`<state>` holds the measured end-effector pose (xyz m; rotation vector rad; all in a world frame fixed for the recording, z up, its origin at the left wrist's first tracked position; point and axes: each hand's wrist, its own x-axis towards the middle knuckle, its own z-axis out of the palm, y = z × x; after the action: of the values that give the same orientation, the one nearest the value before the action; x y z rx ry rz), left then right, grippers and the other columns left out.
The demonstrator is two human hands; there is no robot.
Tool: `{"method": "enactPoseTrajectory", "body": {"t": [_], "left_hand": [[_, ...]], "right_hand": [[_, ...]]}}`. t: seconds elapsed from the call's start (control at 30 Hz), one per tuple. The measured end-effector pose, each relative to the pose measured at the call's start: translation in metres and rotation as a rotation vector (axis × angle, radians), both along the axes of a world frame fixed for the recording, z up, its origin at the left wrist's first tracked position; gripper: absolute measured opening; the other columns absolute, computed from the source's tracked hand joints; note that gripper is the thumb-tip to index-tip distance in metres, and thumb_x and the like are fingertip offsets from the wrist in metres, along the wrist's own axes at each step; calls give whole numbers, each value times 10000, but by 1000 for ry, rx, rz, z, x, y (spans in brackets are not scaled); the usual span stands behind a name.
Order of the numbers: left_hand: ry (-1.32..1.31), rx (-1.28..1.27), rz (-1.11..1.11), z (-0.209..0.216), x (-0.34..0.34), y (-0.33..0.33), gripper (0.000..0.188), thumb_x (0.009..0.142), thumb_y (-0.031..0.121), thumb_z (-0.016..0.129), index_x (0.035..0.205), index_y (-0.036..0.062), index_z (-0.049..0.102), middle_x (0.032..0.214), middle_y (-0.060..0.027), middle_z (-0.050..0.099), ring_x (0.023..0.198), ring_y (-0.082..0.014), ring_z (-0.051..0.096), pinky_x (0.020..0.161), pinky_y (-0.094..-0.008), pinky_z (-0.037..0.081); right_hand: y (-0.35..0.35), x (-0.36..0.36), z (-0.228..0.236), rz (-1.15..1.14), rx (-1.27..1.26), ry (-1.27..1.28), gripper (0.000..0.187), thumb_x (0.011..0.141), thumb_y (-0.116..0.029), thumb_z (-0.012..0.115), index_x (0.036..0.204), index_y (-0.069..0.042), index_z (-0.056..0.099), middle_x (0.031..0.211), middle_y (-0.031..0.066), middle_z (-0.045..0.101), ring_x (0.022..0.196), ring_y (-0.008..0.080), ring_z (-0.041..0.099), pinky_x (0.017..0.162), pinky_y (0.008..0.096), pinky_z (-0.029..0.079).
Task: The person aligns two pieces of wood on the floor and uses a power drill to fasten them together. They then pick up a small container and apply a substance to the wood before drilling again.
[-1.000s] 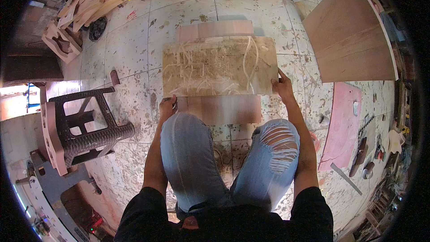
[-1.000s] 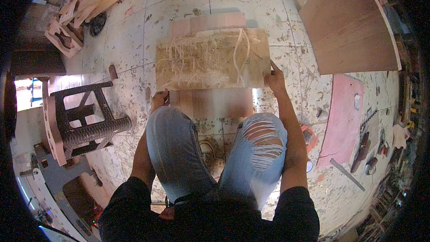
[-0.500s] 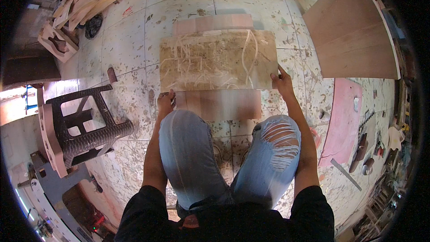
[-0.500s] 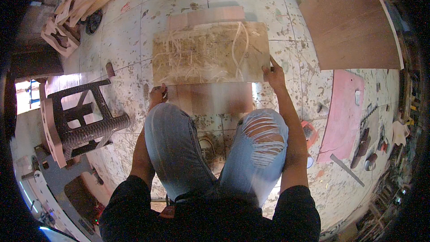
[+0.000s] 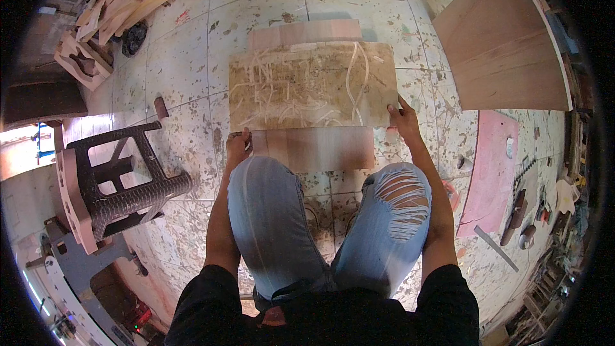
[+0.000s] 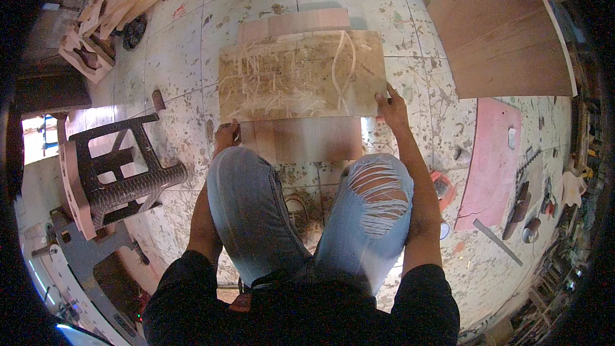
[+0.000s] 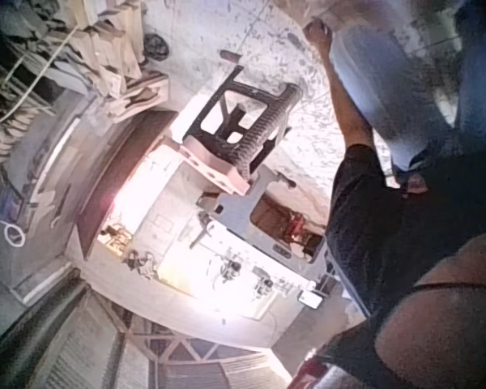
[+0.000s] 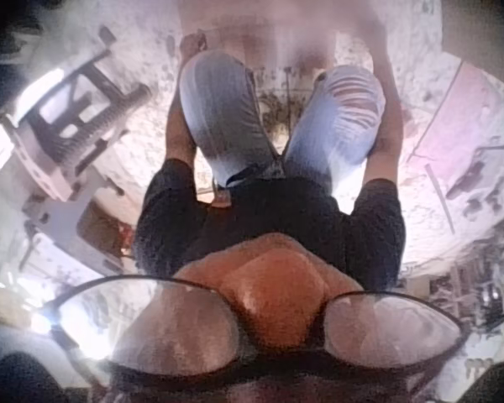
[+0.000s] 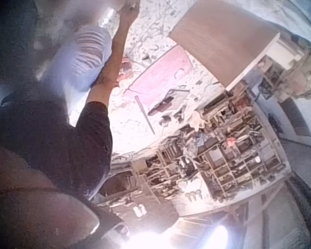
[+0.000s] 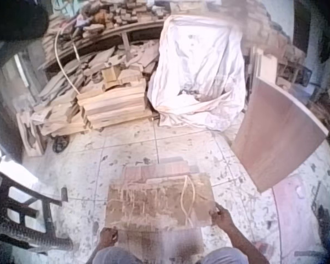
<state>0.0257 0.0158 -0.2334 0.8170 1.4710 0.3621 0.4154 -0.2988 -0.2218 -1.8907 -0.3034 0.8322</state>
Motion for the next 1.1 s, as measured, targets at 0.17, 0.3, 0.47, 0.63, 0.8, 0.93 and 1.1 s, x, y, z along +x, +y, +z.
{"method": "enactPoseTrajectory", "body": {"t": [0.17, 0.3, 0.47, 0.63, 0.8, 0.93, 1.1], "left_hand": [[55, 95, -64, -2, -19, 13, 285, 908, 236, 727, 986, 68, 510, 803, -10, 595, 701, -120, 549, 613, -323, 482], [54, 310, -358, -21, -63, 34, 235, 919, 239, 710, 884, 68, 552, 810, -18, 603, 693, -128, 559, 601, -316, 487], [178, 370, -326, -17, -60, 36, 276, 955, 243, 658, 771, 48, 593, 792, -40, 612, 667, -146, 579, 613, -305, 508], [105, 166, -244, -2, -25, 12, 251, 964, 186, 635, 799, -2, 621, 748, -54, 628, 649, -144, 602, 599, -266, 505], [-40, 69, -67, -3, -43, 24, 299, 960, 259, 646, 750, 47, 622, 673, -27, 610, 556, -122, 536, 505, -276, 429], [15, 63, -57, -9, -35, 16, 305, 960, 276, 651, 747, 60, 625, 666, -26, 611, 547, -113, 526, 485, -279, 397], [-30, 121, 133, -10, -40, 16, 291, 950, 287, 657, 813, 31, 647, 763, -77, 657, 713, -150, 644, 609, -292, 508]], "right_hand": [[15, -10, 10, 13, 30, 27, 603, 935, -270, 630, 1471, -89, 420, 815, 175, 666, 646, 202, 664, 529, 333, 577], [27, -10, 5, 89, 44, -7, 608, 935, -264, 638, 1471, -80, 417, 759, 136, 656, 640, 185, 658, 517, 324, 567], [31, -10, 6, 93, 42, -3, 601, 942, -258, 630, 1468, -62, 415, 731, 90, 618, 587, 128, 594, 494, 297, 547], [10, -8, 7, 52, 47, 35, 607, 936, -263, 638, 1467, -67, 419, 717, 115, 638, 589, 147, 616, 478, 299, 532], [19, -12, 8, 71, 23, 28, 599, 939, -268, 626, 1468, -75, 424, 743, 131, 651, 593, 151, 623, 515, 301, 536], [12, -13, 9, 68, 14, 7, 610, 934, -290, 627, 1471, -82, 425, 733, 130, 645, 573, 149, 607, 533, 306, 531], [20, -14, 10, 77, -13, 27, 607, 935, -289, 621, 1472, -87, 424, 698, 108, 611, 554, 144, 592, 505, 297, 524]]}}
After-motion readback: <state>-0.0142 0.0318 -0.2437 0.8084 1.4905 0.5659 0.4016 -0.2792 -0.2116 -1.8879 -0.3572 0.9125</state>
